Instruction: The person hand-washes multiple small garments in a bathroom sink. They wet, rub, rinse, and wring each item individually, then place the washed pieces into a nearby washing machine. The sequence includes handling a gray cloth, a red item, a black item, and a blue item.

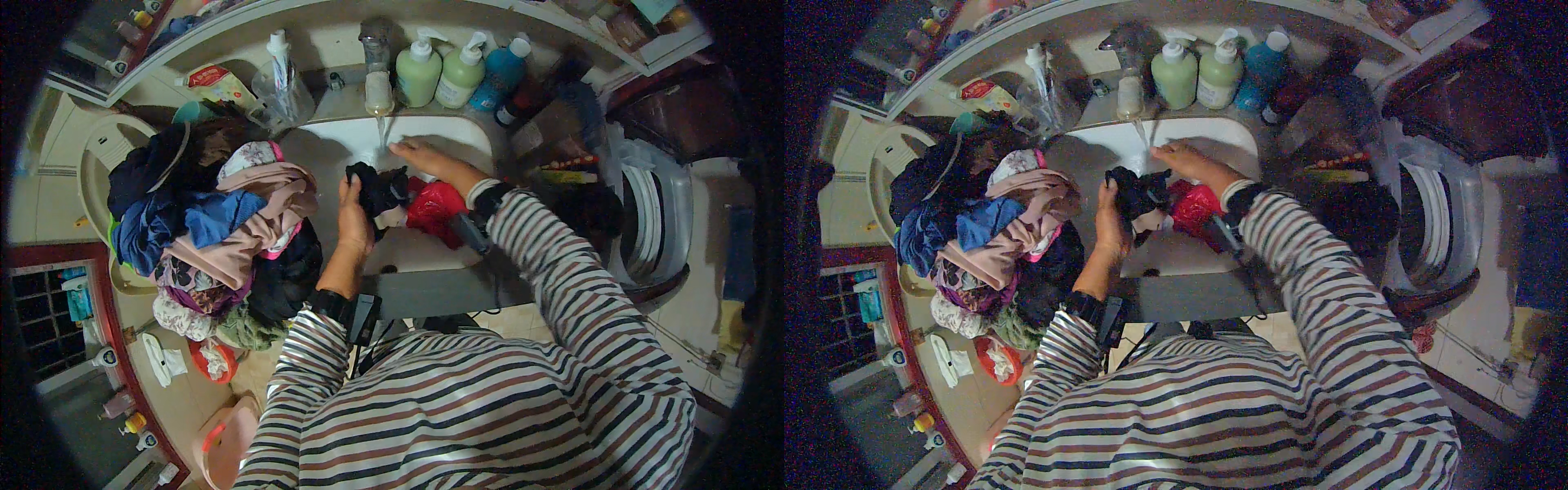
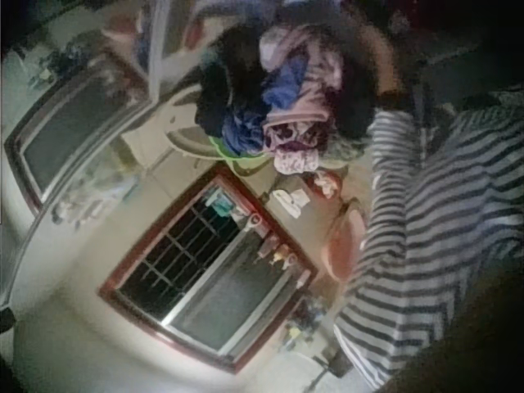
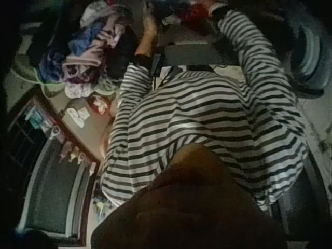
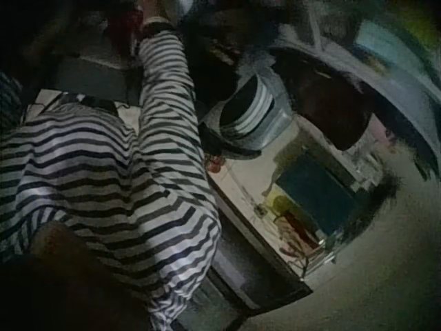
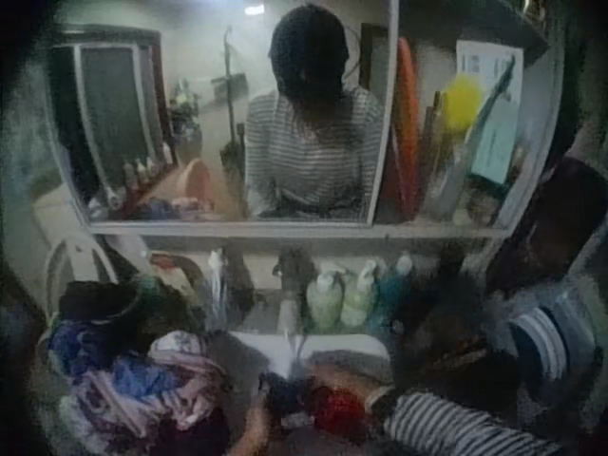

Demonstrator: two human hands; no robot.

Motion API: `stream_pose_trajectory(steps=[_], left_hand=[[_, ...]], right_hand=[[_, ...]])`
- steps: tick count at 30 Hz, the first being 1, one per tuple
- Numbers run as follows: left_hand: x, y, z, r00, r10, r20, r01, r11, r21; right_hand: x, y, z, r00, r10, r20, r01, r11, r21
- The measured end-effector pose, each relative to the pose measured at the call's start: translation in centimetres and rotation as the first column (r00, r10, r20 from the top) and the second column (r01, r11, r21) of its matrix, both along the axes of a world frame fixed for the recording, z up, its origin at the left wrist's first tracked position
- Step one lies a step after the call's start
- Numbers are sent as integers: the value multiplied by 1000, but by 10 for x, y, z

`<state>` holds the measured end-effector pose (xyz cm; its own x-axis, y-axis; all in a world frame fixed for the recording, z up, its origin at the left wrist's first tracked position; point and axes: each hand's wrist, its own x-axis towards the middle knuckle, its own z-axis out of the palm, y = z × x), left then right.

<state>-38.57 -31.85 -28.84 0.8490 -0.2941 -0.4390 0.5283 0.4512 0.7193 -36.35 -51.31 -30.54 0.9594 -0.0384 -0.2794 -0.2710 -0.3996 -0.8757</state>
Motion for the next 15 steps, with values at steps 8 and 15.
stream_pose_trajectory(steps=[8,15], left_hand=[[5,-3,-18,991,96,-94,-89,993,71],[11,21,-88,970,229,-83,-119,742,659]], right_hand=[[-11,-6,-29,904,421,70,-420,847,327],[18,-27,-55,977,-209,-47,200,968,-150]])
